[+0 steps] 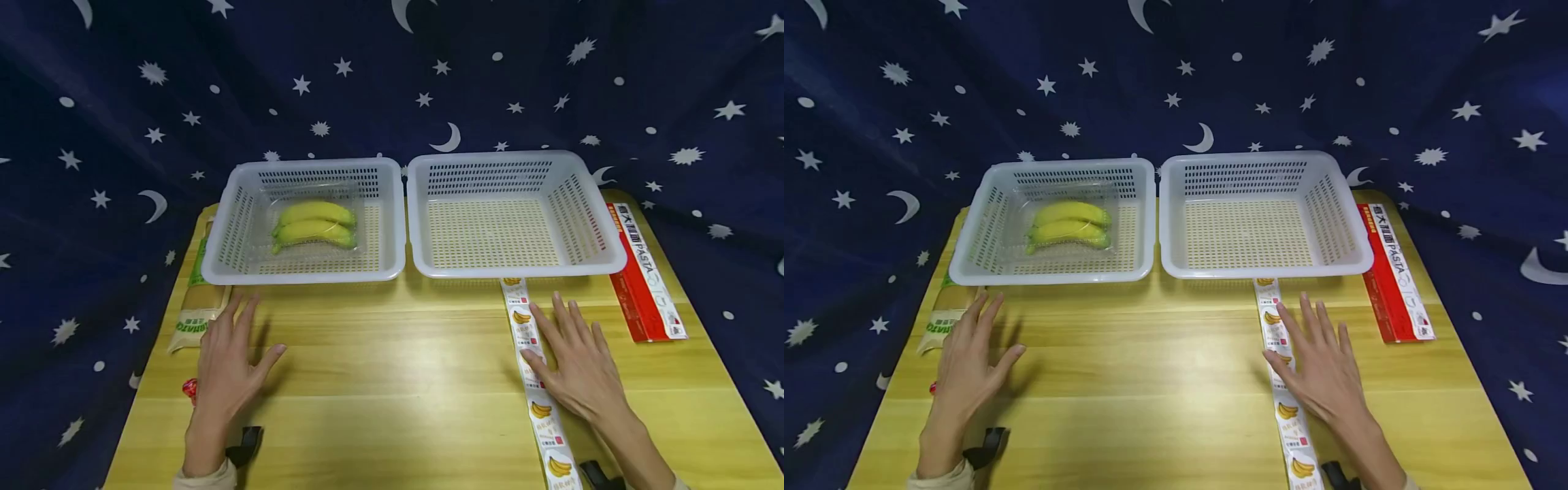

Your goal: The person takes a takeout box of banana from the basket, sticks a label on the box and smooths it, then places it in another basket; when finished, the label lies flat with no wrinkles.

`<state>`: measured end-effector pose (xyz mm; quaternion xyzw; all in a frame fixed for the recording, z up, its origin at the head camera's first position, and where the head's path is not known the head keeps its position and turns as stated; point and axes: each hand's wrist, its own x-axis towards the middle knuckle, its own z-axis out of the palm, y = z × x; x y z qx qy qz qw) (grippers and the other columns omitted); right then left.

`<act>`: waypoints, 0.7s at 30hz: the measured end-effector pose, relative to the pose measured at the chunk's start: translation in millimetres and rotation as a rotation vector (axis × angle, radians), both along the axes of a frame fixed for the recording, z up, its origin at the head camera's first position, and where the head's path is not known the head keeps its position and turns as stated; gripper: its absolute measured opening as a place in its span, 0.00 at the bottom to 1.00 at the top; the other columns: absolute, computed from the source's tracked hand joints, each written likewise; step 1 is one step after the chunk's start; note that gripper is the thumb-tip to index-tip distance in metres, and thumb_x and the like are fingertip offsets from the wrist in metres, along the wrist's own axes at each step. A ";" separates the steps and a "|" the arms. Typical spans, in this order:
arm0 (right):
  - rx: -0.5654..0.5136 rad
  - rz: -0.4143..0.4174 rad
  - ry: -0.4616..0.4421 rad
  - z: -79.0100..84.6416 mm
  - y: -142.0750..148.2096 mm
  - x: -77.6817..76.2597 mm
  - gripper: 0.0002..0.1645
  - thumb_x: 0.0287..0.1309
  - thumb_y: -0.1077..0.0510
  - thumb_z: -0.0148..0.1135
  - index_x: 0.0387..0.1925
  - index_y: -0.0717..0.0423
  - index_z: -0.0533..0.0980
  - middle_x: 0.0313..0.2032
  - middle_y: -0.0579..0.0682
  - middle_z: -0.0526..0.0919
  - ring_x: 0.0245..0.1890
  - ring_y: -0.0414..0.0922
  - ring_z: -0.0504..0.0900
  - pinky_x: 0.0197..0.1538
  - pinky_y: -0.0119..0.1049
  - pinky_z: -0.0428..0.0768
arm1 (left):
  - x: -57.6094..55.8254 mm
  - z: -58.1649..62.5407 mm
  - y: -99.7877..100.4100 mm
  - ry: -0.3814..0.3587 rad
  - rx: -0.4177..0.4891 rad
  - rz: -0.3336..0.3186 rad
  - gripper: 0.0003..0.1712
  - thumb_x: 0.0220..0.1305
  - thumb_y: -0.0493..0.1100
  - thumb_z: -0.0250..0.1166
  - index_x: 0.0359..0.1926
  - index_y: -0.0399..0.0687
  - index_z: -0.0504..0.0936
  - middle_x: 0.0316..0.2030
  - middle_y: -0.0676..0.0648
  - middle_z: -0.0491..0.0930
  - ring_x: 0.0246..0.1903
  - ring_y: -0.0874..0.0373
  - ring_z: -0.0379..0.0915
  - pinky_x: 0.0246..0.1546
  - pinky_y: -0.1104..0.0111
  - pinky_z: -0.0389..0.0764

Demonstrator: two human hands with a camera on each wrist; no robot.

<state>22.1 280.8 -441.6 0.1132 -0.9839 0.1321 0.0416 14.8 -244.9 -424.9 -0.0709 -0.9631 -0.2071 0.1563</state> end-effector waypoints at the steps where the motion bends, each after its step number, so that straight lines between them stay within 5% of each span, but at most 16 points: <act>1: -0.009 0.006 0.002 1.4 -1.2 -1.1 0.45 0.62 0.36 0.56 0.76 0.38 0.52 0.77 0.57 0.47 0.76 0.62 0.47 0.71 0.70 0.45 | -1.7 1.1 -1.9 0.016 0.029 -0.001 0.51 0.60 0.74 0.57 0.73 0.48 0.61 0.70 0.32 0.59 0.64 0.29 0.58 0.57 0.30 0.58; 8: -0.049 0.050 0.035 10.4 -7.0 -7.8 0.44 0.63 0.36 0.55 0.75 0.42 0.55 0.77 0.57 0.48 0.76 0.61 0.48 0.72 0.68 0.47 | -16.1 5.4 -9.8 0.138 0.172 -0.012 0.54 0.60 0.79 0.48 0.73 0.46 0.62 0.71 0.29 0.55 0.64 0.26 0.56 0.55 0.31 0.58; 21: -0.125 0.141 0.153 22.5 -15.1 -24.5 0.44 0.63 0.29 0.46 0.73 0.46 0.61 0.75 0.57 0.54 0.74 0.61 0.54 0.68 0.66 0.58 | -38.1 -1.4 -20.9 0.055 0.439 -0.009 0.49 0.60 0.64 0.66 0.75 0.48 0.58 0.76 0.33 0.36 0.75 0.37 0.29 0.65 0.28 0.42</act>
